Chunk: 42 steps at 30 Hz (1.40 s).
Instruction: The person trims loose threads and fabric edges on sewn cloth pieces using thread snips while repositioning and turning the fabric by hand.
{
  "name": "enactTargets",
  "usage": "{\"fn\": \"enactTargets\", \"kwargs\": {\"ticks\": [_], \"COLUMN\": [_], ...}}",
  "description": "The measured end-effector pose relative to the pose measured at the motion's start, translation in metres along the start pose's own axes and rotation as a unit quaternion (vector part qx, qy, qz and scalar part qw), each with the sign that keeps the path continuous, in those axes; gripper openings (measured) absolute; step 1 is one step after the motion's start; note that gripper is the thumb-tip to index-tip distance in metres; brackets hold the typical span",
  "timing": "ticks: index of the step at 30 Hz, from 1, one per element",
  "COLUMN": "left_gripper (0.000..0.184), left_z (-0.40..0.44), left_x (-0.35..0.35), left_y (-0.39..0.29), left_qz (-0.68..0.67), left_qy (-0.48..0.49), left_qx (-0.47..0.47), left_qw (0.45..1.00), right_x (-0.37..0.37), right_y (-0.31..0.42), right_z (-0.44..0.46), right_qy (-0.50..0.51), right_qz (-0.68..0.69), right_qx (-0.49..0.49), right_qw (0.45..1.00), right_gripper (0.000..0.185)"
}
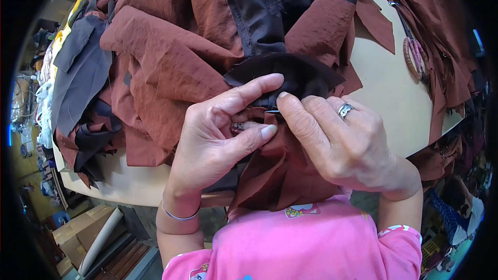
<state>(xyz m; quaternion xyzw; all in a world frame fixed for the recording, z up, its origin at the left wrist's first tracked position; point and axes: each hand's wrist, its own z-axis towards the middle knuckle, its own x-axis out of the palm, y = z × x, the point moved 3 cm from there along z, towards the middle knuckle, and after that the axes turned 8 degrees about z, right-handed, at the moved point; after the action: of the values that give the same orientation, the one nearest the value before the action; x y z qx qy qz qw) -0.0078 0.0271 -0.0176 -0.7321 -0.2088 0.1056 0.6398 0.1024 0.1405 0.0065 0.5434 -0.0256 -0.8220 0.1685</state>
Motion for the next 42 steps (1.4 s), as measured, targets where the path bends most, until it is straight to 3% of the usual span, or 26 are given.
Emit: {"fn": "enactTargets", "kwargs": {"ticks": [14, 18, 21, 23, 24, 25, 29, 32, 36, 37, 39, 40, 41, 42], "left_gripper": [0.045, 0.046, 0.049, 0.051, 0.052, 0.046, 0.04, 0.042, 0.057, 0.068, 0.077, 0.066, 0.046, 0.031], "left_z": [0.0, 0.0, -0.007, -0.008, -0.01, -0.014, -0.024, -0.024, -0.015, -0.009, 0.008, 0.023, 0.038, 0.045], "left_x": [0.001, 0.003, 0.008, 0.007, 0.006, 0.002, 0.0, -0.002, -0.003, -0.001, 0.025, 0.043, 0.062, 0.07], "left_y": [0.001, 0.002, -0.002, 0.001, 0.003, 0.004, -0.001, 0.002, -0.012, -0.021, -0.038, -0.028, -0.015, 0.004], "left_qz": [0.005, 0.01, 0.138, 0.226, 0.269, 0.309, 0.089, 0.032, 0.19, 0.307, 0.573, 0.578, 0.608, 0.482], "left_qy": [0.005, -0.022, -0.033, -0.115, -0.156, -0.151, -0.135, -0.159, -0.275, -0.279, -0.231, -0.201, -0.106, -0.04], "left_qx": [0.003, -0.008, -0.007, 0.105, 0.161, 0.152, 0.069, 0.094, 0.232, 0.272, 0.265, 0.334, 0.304, 0.38], "left_qw": [1.0, 1.0, 0.99, 0.961, 0.937, 0.927, 0.984, 0.982, 0.913, 0.868, 0.741, 0.717, 0.726, 0.789], "right_x": [0.002, 0.005, 0.003, 0.005, 0.006, 0.006, 0.01, 0.001, -0.021, -0.027, -0.033, -0.035, -0.043, -0.042], "right_y": [0.003, -0.001, -0.007, -0.016, -0.018, -0.021, -0.025, -0.024, -0.019, -0.015, -0.007, -0.003, 0.002, 0.005], "right_z": [-0.002, -0.004, -0.004, -0.006, -0.007, -0.007, -0.015, -0.017, -0.023, -0.021, -0.018, -0.016, -0.011, -0.005], "right_qy": [0.021, 0.005, -0.013, -0.056, -0.072, -0.088, -0.116, -0.099, -0.067, -0.078, -0.115, -0.141, -0.129, -0.132], "right_qz": [-0.065, 0.0, 0.107, 0.221, 0.217, 0.212, 0.217, 0.248, 0.392, 0.425, 0.5, 0.541, 0.503, 0.474], "right_qx": [-0.031, 0.013, 0.073, 0.106, 0.101, 0.095, 0.09, 0.1, 0.113, 0.092, 0.03, -0.008, -0.01, -0.002], "right_qw": [0.997, 1.0, 0.992, 0.968, 0.968, 0.969, 0.965, 0.959, 0.911, 0.897, 0.858, 0.829, 0.854, 0.871], "right_gripper": [0.038, 0.035, 0.03, 0.03, 0.031, 0.032, 0.032, 0.03, 0.029, 0.027, 0.023, 0.022, 0.023, 0.021]}}
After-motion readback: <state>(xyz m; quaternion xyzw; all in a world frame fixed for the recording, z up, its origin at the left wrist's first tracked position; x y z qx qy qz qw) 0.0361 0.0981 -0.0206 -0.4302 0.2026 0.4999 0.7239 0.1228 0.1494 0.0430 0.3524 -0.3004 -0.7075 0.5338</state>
